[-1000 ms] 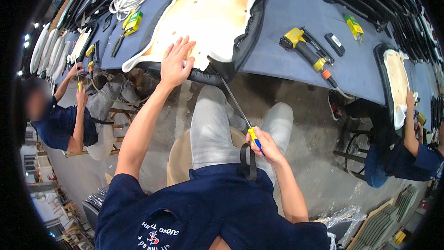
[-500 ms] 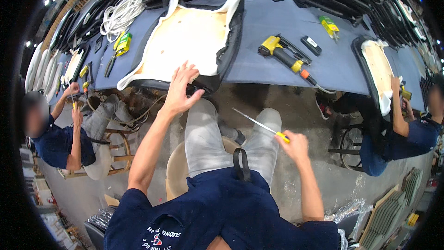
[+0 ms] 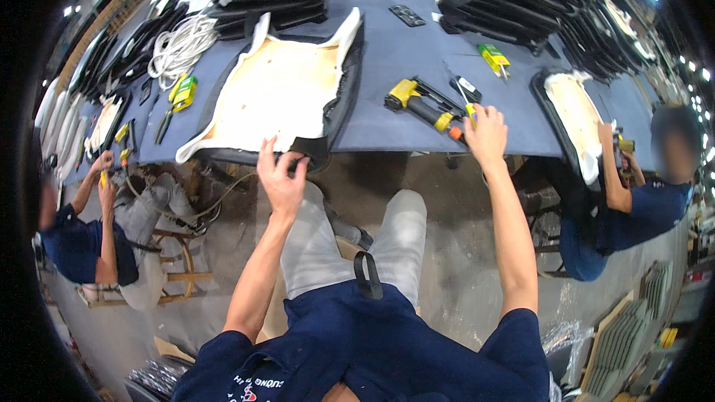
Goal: The person uses a yellow pneumatic staple gun to attach black fabric to the underside of a seat base. They repeatedly pull the fabric taut, staple the edges, and use a screwdriver to adjust the material. The person works on one seat base at a time in a workshop setting.
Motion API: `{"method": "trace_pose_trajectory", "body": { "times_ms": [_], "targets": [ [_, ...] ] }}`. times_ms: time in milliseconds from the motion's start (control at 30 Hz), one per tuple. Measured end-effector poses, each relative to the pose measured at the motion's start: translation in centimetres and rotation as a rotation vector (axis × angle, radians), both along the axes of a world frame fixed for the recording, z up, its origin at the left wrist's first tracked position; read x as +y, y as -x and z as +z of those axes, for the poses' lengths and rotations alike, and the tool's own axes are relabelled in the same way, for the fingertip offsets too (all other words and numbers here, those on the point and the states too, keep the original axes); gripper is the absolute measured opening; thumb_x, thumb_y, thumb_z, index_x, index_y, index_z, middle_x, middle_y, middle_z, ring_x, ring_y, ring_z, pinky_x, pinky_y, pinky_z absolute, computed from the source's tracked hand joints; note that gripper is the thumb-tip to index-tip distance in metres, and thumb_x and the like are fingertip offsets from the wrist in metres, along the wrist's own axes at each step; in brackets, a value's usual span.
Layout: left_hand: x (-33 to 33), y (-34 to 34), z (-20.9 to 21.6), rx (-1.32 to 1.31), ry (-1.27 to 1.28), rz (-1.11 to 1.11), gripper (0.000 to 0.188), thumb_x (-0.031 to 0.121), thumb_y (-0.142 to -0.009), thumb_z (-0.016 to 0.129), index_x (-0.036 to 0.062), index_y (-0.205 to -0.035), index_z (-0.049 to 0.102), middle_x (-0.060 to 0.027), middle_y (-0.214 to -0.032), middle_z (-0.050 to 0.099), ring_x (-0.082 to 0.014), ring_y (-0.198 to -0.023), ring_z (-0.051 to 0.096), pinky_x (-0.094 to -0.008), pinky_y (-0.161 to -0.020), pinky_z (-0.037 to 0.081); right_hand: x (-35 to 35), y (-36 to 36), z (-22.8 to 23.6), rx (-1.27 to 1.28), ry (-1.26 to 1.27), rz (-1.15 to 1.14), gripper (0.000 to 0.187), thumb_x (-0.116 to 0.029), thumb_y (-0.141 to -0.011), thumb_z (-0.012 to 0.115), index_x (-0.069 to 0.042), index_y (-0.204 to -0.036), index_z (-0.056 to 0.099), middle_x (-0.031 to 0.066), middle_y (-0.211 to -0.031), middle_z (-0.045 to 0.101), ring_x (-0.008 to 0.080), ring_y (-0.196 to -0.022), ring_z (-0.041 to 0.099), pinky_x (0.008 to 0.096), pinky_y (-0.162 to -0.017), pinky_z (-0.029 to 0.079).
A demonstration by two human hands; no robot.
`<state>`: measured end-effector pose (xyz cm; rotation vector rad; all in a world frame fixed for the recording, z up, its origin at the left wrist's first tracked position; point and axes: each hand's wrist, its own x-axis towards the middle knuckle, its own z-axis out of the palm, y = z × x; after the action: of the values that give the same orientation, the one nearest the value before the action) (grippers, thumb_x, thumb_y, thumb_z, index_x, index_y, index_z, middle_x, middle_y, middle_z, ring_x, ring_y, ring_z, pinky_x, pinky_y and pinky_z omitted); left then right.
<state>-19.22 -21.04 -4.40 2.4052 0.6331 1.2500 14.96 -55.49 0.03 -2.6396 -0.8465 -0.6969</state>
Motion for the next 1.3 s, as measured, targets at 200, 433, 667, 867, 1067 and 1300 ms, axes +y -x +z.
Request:
{"method": "trace_pose_trajectory", "body": {
  "times_ms": [200,433,667,867,1067,1300],
  "targets": [
    [-1.6,0.8,2.1,0.016,-0.009,-0.122,0.014,0.007,-0.087,0.082,0.0089,-0.098,0.073,-0.0181,-0.144,0.060,-0.0490,-0.151,0.047,-0.0582,-0.120,0.038,11.8,2.0,-1.4,0.067,0.101,0.167,0.068,-0.033,-0.095,0.081,-0.010,-0.154,0.055,0.0166,-0.121,0.068,0.0387,-0.117,0.067,0.0536,-0.094,0.058],
    [0.8,4.2,1.3,0.071,0.119,-0.579,0.069,0.001,-0.080,0.076,0.0054,-0.147,0.057,-0.0329,-0.174,0.031,-0.0532,-0.165,0.026,-0.0601,-0.136,0.020,13.4,-0.8,-2.0,0.286,0.255,0.073,0.074,-0.038,-0.092,0.084,-0.009,-0.151,0.050,0.0229,-0.116,0.076,0.0439,-0.109,0.076,0.0563,-0.091,0.062],
    [11.0,-0.7,3.4,0.490,0.014,-0.598,0.086,0.058,-0.082,0.091,0.0162,-0.150,0.061,-0.0240,-0.184,0.018,-0.0519,-0.170,0.010,-0.0658,-0.137,0.011,10.3,5.9,5.3,0.800,-0.531,0.254,0.059,-0.035,-0.099,0.084,-0.003,-0.143,0.060,0.0049,-0.086,0.071,0.0097,-0.068,0.065,0.0293,-0.060,0.051],
    [11.7,-3.6,3.2,0.567,0.035,-0.689,0.047,0.039,-0.084,0.092,0.0090,-0.117,0.081,-0.0135,-0.169,0.048,-0.0353,-0.154,0.049,-0.0550,-0.134,0.032,8.4,22.5,5.3,1.599,-1.036,0.341,0.024,-0.012,-0.097,0.075,0.006,-0.109,0.064,0.0104,-0.081,0.067,0.0175,-0.064,0.066,0.0364,-0.059,0.058],
    [11.6,-3.2,1.1,0.387,0.152,-0.605,0.036,0.030,-0.086,0.091,0.0056,-0.111,0.084,-0.0104,-0.155,0.062,-0.0319,-0.140,0.064,-0.0438,-0.113,0.055,14.2,28.0,0.9,0.773,-0.458,0.478,0.053,-0.010,-0.080,0.089,-0.001,-0.129,0.070,0.0165,-0.105,0.083,0.0282,-0.092,0.084,0.0379,-0.082,0.063],
    [11.0,-3.3,1.5,0.364,0.180,-0.578,0.034,0.033,-0.087,0.089,0.0015,-0.095,0.079,-0.0100,-0.151,0.065,-0.0301,-0.136,0.066,-0.0425,-0.109,0.056,17.8,26.9,-2.0,0.780,-0.453,0.472,0.046,-0.009,-0.081,0.091,-0.001,-0.122,0.073,0.0188,-0.099,0.082,0.0368,-0.091,0.082,0.0403,-0.080,0.063]
  ]
}}
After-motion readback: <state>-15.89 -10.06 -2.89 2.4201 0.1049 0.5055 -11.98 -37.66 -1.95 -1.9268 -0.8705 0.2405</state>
